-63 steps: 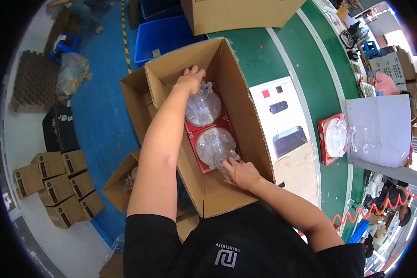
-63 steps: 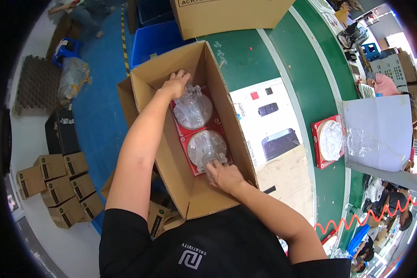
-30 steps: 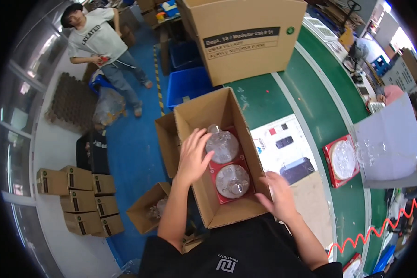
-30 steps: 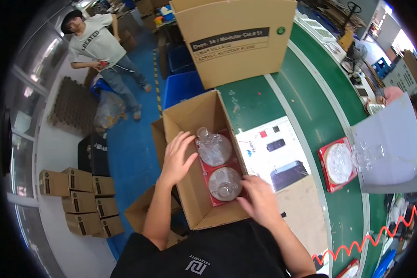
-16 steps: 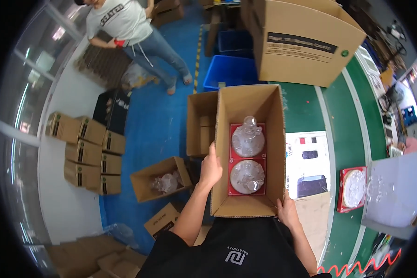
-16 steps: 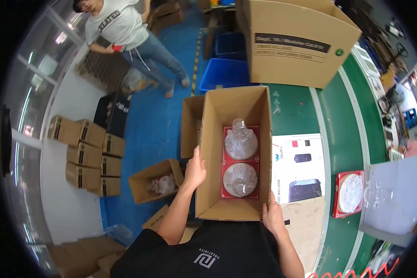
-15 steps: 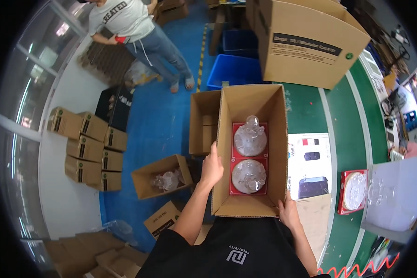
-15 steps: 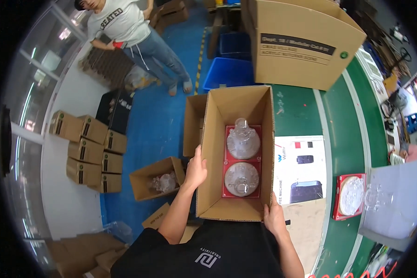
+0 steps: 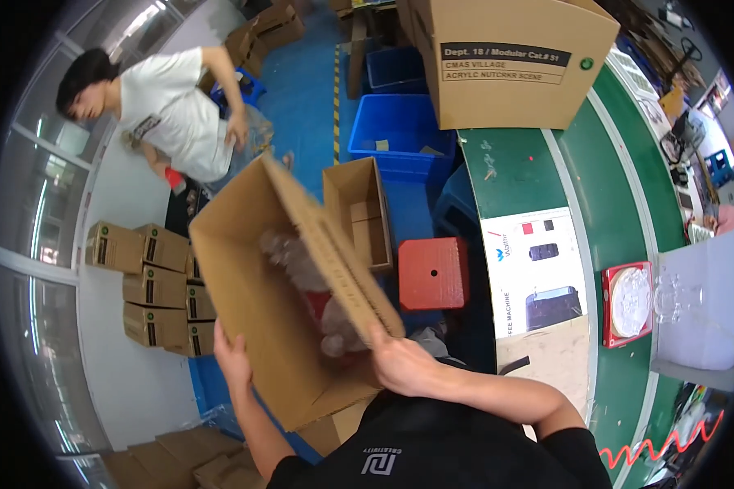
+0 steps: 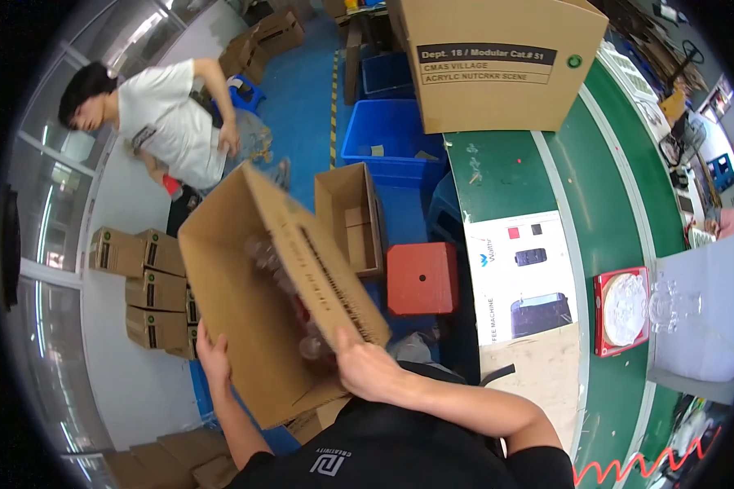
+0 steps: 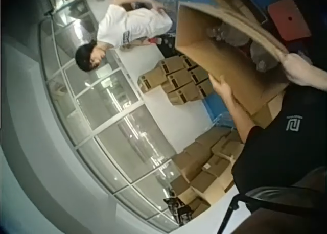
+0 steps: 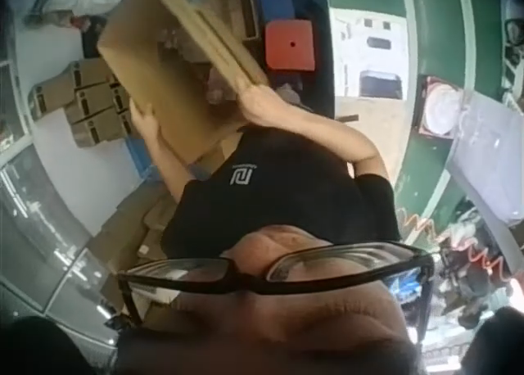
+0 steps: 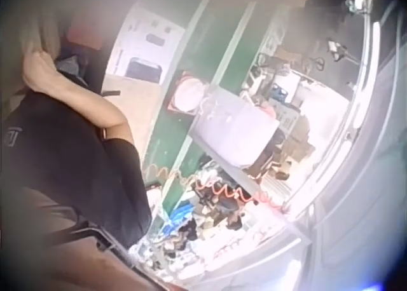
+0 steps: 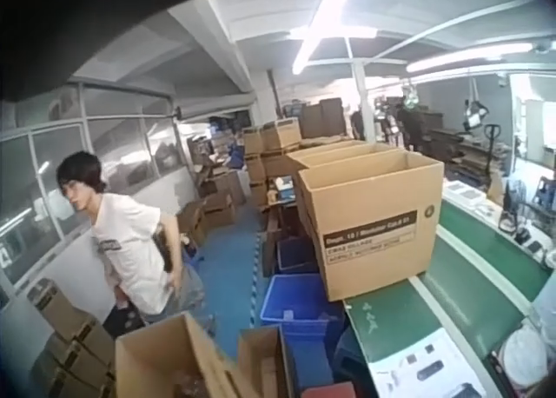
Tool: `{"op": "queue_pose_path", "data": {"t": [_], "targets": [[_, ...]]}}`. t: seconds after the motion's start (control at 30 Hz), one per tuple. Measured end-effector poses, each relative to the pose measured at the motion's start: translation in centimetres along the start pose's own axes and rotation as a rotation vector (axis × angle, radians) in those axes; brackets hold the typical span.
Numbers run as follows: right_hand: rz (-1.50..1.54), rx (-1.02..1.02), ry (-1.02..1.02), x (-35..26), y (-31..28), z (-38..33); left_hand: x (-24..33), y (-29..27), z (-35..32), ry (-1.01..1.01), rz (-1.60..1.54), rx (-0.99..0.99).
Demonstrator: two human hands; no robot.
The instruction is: Cleaning glass pitchers using a compressed air gun and packing them into shipping boxes.
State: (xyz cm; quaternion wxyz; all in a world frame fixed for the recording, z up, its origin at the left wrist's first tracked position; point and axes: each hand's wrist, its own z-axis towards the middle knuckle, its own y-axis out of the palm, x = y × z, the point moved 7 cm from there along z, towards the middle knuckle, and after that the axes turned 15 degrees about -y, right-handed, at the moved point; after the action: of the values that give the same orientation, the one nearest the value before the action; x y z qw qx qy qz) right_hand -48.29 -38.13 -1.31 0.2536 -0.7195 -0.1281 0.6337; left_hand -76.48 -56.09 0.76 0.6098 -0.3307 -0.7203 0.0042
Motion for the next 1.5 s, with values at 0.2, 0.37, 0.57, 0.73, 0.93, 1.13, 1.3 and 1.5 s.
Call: {"op": "queue_pose_path", "data": {"t": [0.2, 0.37, 0.57, 0.73, 0.93, 1.13, 1.3, 1.5], "targets": [[0.017, -0.043, -0.226, 3.2, 8.4, 9.7, -12.3, -9.1, 3.4, -0.031, 0.070, 0.217], [0.209, -0.099, -0.385, 3.9, 13.4, 10.1, -21.0, -17.5, 3.4, -0.077, 0.107, 0.317], [0.175, -0.069, -0.159, 14.1, 5.2, 2.8, -23.2, -20.3, 2.0, -0.273, 0.267, 0.375], [0.094, 0.523, 0.447, 27.0, -2.8, -13.0, -4.5, -11.1, 2.8, 0.231, 0.779, 0.742], [-0.370, 0.986, 0.634, 28.4, -5.0, -22.6, 6.8, 28.7, 5.1, 0.283, 0.560, -0.310], [-0.647, 0.741, 0.553, 29.9, -7.0, -12.5, -16.4, 44.8, 20.2, -0.039, 1.365, -0.747], [-0.628, 0.733, 0.500, 33.1, -8.3, -11.9, -24.7, 50.2, 26.6, -0.033, 1.006, -0.589], [-0.622, 0.730, 0.493, 34.7, -9.9, -13.2, -35.9, 53.3, 32.8, -0.860, 0.217, -0.647]]}}
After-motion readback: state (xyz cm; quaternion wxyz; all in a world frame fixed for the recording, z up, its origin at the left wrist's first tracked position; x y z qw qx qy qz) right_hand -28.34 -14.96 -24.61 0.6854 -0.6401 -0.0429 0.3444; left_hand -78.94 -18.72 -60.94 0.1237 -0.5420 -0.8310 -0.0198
